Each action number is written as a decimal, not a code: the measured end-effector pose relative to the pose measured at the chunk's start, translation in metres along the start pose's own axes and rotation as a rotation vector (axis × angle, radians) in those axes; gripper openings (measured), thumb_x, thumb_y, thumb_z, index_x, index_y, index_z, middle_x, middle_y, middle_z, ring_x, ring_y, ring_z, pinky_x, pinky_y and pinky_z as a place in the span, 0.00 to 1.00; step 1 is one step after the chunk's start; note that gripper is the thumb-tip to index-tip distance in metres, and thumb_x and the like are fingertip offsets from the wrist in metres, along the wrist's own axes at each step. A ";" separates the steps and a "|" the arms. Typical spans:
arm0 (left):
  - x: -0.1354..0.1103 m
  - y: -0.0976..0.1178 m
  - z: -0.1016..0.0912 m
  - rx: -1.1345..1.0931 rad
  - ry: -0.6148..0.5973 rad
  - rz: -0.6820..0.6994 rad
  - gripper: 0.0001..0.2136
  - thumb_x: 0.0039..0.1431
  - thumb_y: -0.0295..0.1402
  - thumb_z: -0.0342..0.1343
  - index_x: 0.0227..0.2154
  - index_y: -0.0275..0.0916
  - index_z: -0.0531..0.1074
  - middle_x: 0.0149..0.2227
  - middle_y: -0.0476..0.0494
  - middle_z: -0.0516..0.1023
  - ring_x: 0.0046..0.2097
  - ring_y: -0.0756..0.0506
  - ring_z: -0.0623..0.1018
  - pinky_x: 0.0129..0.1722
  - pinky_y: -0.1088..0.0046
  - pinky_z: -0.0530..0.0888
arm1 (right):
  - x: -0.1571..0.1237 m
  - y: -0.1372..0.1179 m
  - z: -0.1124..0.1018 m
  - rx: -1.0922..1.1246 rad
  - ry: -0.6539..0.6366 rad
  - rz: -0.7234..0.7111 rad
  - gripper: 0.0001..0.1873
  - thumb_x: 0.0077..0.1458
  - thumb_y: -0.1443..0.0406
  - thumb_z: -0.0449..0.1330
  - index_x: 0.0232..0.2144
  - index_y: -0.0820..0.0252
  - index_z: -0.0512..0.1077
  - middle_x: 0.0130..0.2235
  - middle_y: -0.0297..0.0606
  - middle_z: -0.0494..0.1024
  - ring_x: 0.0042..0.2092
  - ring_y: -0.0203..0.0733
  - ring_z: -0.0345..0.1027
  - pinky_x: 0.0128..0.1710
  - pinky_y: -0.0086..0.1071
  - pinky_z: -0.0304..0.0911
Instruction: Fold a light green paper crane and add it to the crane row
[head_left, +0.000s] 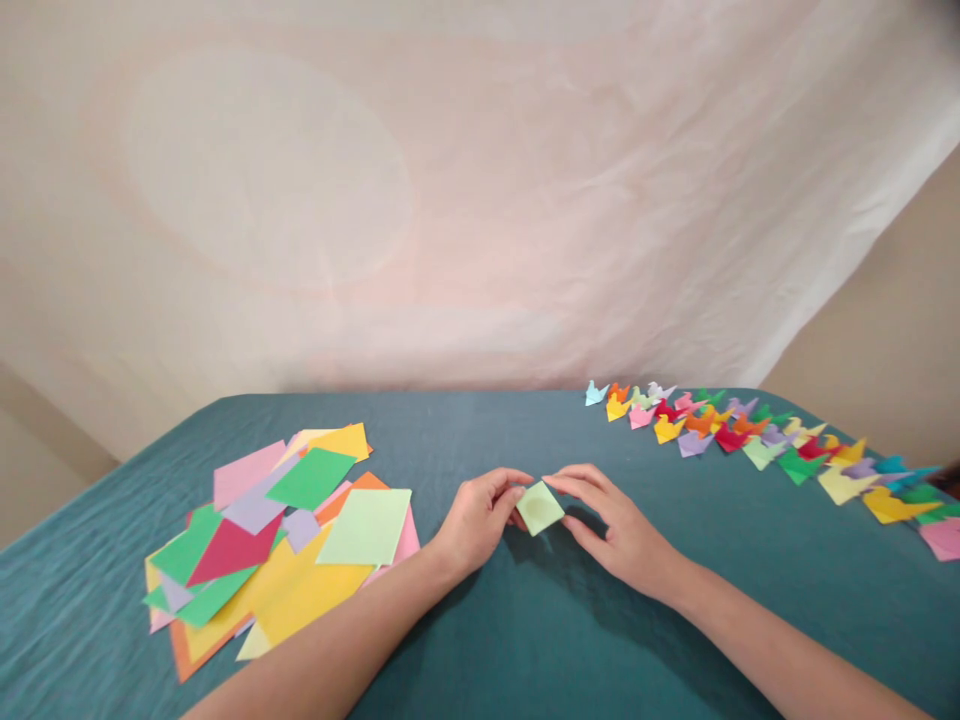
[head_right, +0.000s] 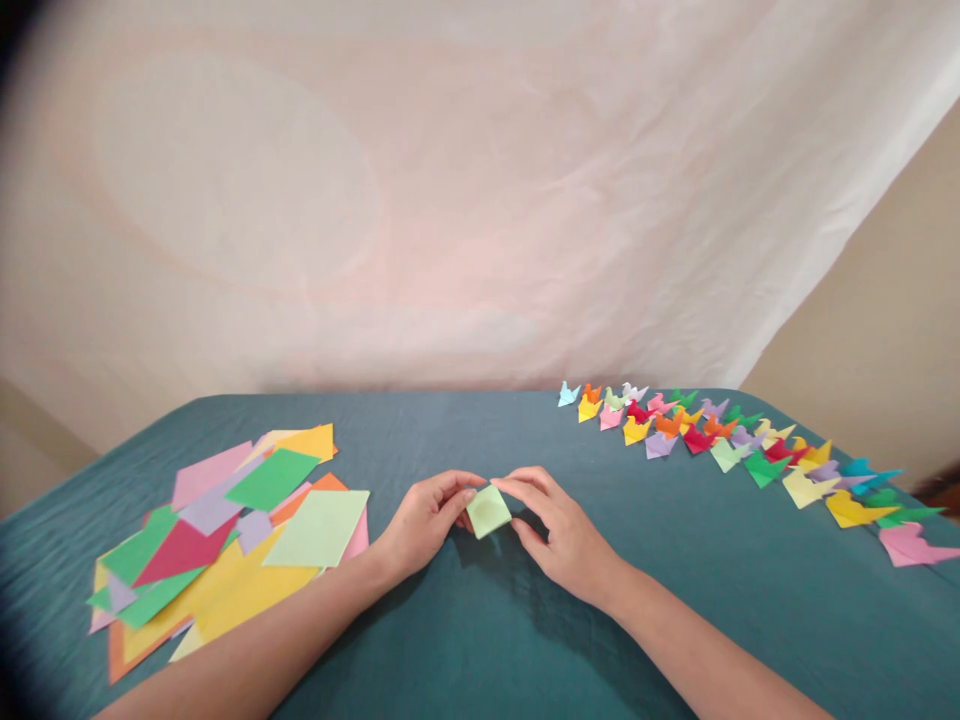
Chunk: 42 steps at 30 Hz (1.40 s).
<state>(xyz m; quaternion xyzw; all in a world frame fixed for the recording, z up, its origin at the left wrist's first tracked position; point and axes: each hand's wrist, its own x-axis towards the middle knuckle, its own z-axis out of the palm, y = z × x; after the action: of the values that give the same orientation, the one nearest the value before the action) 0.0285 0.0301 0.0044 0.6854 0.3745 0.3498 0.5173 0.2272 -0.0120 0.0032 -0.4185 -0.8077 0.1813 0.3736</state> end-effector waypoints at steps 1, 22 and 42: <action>0.000 0.000 0.000 0.000 -0.009 -0.003 0.12 0.58 0.36 0.48 0.39 0.36 0.71 0.28 0.47 0.75 0.28 0.49 0.75 0.30 0.74 0.73 | 0.000 0.001 0.001 -0.034 0.005 -0.035 0.24 0.53 0.72 0.51 0.52 0.51 0.64 0.49 0.42 0.65 0.51 0.44 0.61 0.51 0.42 0.59; -0.012 0.005 0.000 0.857 -0.131 0.458 0.07 0.58 0.33 0.52 0.36 0.39 0.73 0.38 0.45 0.75 0.45 0.43 0.70 0.47 0.64 0.65 | -0.005 0.011 0.003 -0.588 -0.053 -0.297 0.11 0.60 0.69 0.51 0.33 0.60 0.74 0.32 0.39 0.73 0.35 0.38 0.64 0.38 0.35 0.56; -0.009 0.003 -0.004 1.009 -0.219 0.573 0.09 0.62 0.31 0.47 0.32 0.38 0.72 0.34 0.47 0.75 0.42 0.46 0.71 0.44 0.69 0.65 | -0.003 0.023 -0.010 -0.265 -0.251 -0.136 0.10 0.56 0.61 0.57 0.39 0.54 0.74 0.38 0.37 0.73 0.40 0.40 0.65 0.40 0.36 0.58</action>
<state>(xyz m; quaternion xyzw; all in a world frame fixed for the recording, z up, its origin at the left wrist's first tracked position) 0.0209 0.0235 0.0071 0.9528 0.2387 0.1813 0.0479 0.2477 -0.0013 -0.0056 -0.3827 -0.8912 0.0986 0.2229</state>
